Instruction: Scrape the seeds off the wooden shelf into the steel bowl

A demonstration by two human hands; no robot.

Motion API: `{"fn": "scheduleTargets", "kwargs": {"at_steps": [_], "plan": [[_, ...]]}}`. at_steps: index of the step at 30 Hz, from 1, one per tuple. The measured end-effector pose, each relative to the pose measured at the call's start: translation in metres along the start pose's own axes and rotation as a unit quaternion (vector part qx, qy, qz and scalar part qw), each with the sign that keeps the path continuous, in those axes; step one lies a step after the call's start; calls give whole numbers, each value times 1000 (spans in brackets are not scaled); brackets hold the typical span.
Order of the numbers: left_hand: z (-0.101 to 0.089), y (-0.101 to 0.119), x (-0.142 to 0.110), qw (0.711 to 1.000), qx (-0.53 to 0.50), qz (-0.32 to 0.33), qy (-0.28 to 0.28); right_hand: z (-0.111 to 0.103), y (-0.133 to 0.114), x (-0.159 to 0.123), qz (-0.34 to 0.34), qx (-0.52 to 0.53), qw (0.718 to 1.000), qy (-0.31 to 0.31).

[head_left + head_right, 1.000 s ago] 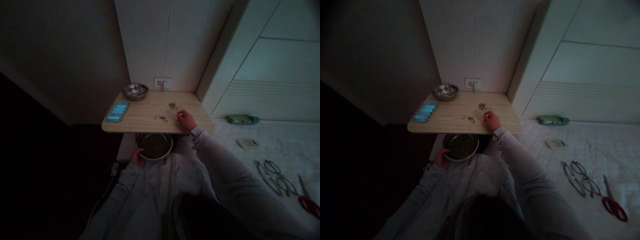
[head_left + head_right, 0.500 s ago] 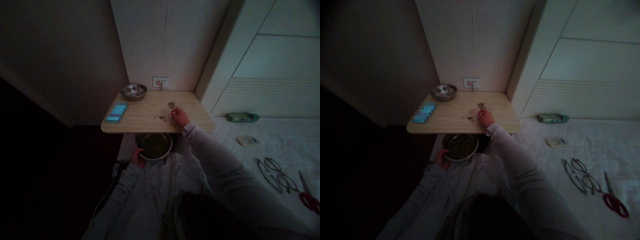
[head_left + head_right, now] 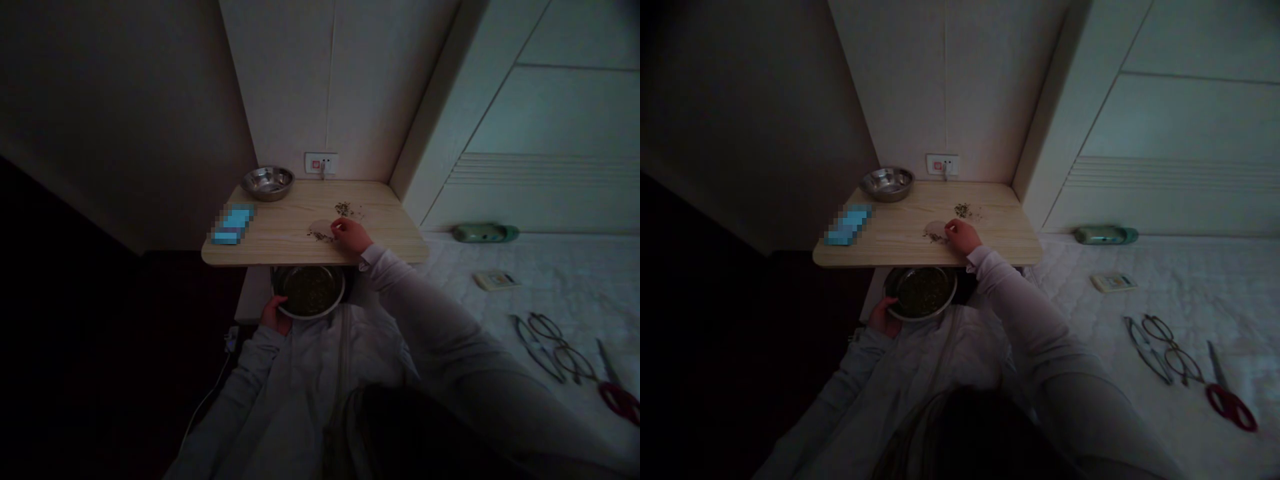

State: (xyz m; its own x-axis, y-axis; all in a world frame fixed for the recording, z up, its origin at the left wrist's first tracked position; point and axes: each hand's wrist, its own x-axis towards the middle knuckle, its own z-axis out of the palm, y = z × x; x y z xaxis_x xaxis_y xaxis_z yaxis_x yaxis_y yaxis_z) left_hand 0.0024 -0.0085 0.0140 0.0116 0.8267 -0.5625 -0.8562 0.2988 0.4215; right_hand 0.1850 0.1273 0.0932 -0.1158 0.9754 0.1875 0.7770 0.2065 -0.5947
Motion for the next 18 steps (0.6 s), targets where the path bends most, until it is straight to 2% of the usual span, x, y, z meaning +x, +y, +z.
{"fn": "scheduleTargets", "kwargs": {"at_steps": [5, 13, 18], "plan": [[0, -1, 0, 1000, -3, -3, -2, -2, -5, -4, -26, 3, 1000, -4], [0, 0, -2, 1000, -1, -11, -7, -2, 0, 0, -4, -12, 1000, 18], [0, 0, -1, 1000, 2, -7, -4, 4, -5, -5, -11, -11, 1000, 4]]}}
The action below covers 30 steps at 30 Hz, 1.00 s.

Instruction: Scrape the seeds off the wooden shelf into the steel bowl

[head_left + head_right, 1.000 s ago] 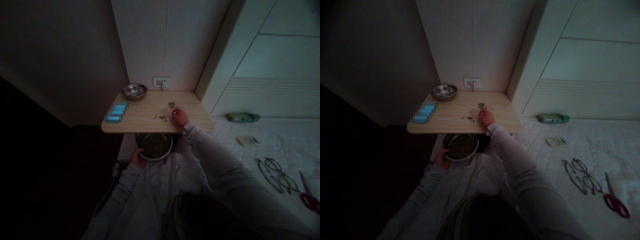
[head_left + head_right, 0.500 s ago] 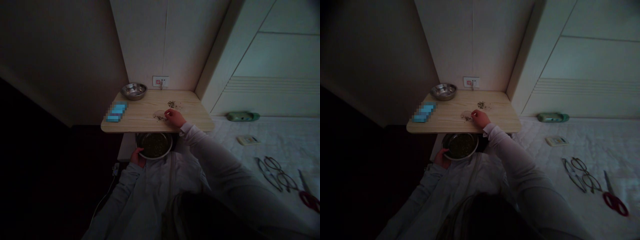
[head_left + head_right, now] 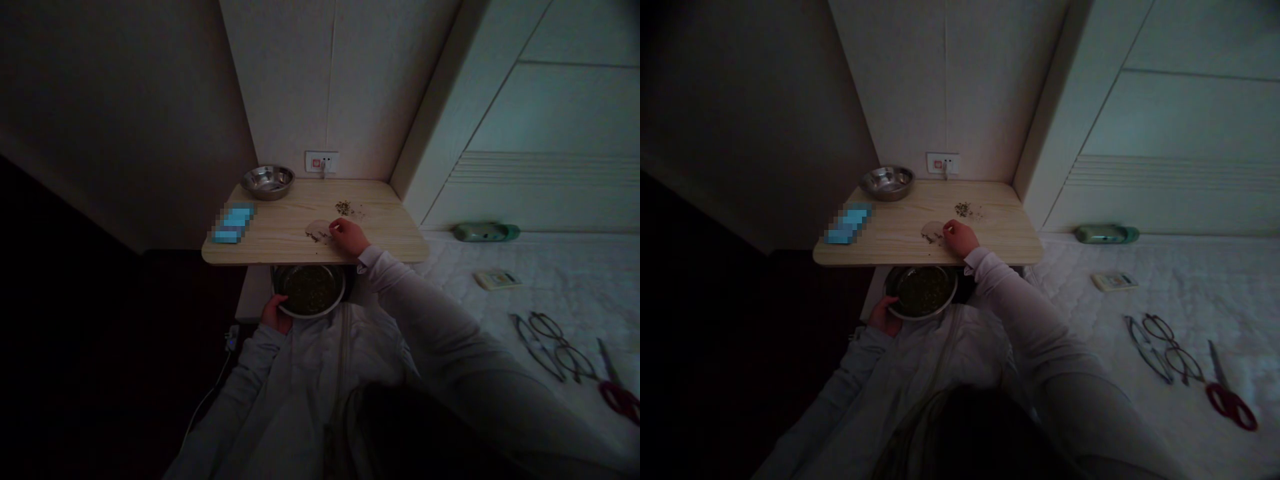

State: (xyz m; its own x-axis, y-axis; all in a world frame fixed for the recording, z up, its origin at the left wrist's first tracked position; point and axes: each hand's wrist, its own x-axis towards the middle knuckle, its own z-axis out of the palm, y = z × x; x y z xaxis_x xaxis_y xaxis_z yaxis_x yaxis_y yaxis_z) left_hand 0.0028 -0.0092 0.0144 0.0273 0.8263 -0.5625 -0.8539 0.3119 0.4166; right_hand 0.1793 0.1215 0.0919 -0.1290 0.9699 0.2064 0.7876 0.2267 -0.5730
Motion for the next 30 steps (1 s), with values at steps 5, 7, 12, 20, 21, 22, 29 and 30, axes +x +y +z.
{"fn": "scheduleTargets", "kwargs": {"at_steps": [5, 7, 12, 20, 21, 22, 29, 30], "plan": [[0, 0, 0, 1000, 3, 5, -5, -1, -4, -2, -17, 7, 1000, -11], [0, 0, 0, 1000, 4, 1, -6, -2, -4, -1, -18, 6, 1000, -10], [0, 1, 0, 1000, 4, 1, -8, 0, -6, -5, -29, 7, 999, -24], [-2, 1, 2, 1000, 2, 4, -8, -2, -9, -13, -40, 16, 999, -28], [-2, 1, 2, 1000, 1, 7, -9, -2, -8, -13, -38, 16, 999, -27], [-2, 1, 2, 1000, 0, 9, -10, -3, -7, -14, -36, 15, 999, -26], [-2, 1, 2, 1000, 2, 8, -11, 0, -4, -18, -40, 19, 998, -35], [-2, 1, 2, 1000, 2, 8, -11, 1, -4, -18, -41, 22, 998, -38]]}}
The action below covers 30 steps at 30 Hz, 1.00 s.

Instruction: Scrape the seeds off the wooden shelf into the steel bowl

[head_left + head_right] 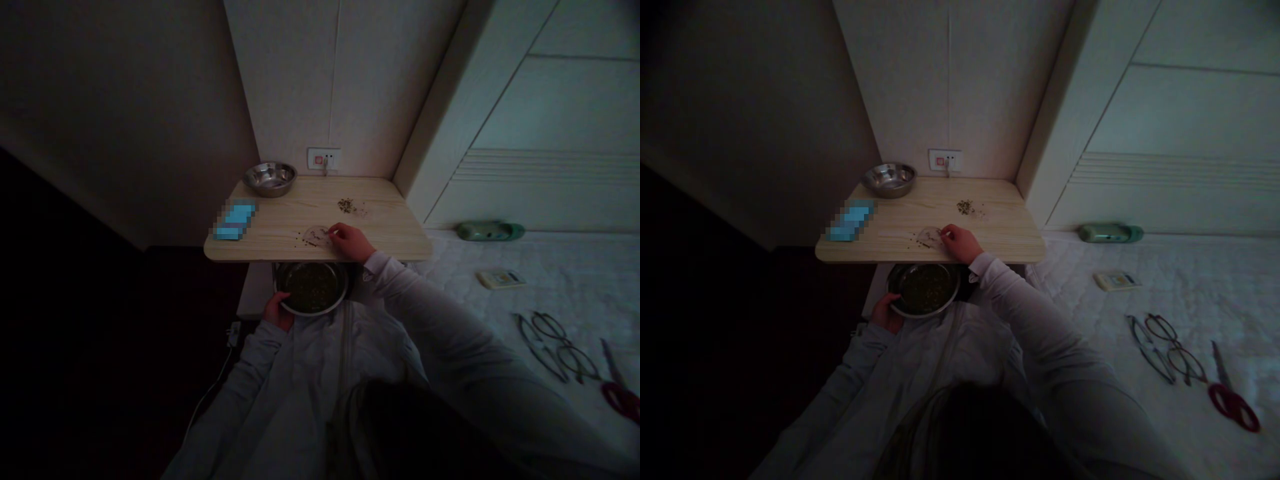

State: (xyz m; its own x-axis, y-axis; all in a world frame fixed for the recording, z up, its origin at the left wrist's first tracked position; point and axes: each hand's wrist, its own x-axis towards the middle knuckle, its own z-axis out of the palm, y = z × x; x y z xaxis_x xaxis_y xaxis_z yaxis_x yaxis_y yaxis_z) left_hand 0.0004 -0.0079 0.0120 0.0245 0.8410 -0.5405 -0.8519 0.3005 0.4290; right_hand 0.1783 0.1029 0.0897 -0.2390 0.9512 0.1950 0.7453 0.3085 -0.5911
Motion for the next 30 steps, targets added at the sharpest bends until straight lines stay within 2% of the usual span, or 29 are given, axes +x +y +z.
{"fn": "scheduleTargets", "kwargs": {"at_steps": [9, 20, 25, 30], "plan": [[-1, 1, -1, 1000, 5, -15, -8, 2, -2, -2, -16, 19, 1000, -13], [-1, 0, 1, 1000, 2, -1, 1, -2, -4, -5, -19, 53, 998, -16], [-3, 0, -1, 1000, 0, -16, 24, -7, 5, -3, -3, 75, 997, 13], [2, 0, -8, 996, 15, -21, 80, -8, 16, -10, 10, 99, 995, 22]]}}
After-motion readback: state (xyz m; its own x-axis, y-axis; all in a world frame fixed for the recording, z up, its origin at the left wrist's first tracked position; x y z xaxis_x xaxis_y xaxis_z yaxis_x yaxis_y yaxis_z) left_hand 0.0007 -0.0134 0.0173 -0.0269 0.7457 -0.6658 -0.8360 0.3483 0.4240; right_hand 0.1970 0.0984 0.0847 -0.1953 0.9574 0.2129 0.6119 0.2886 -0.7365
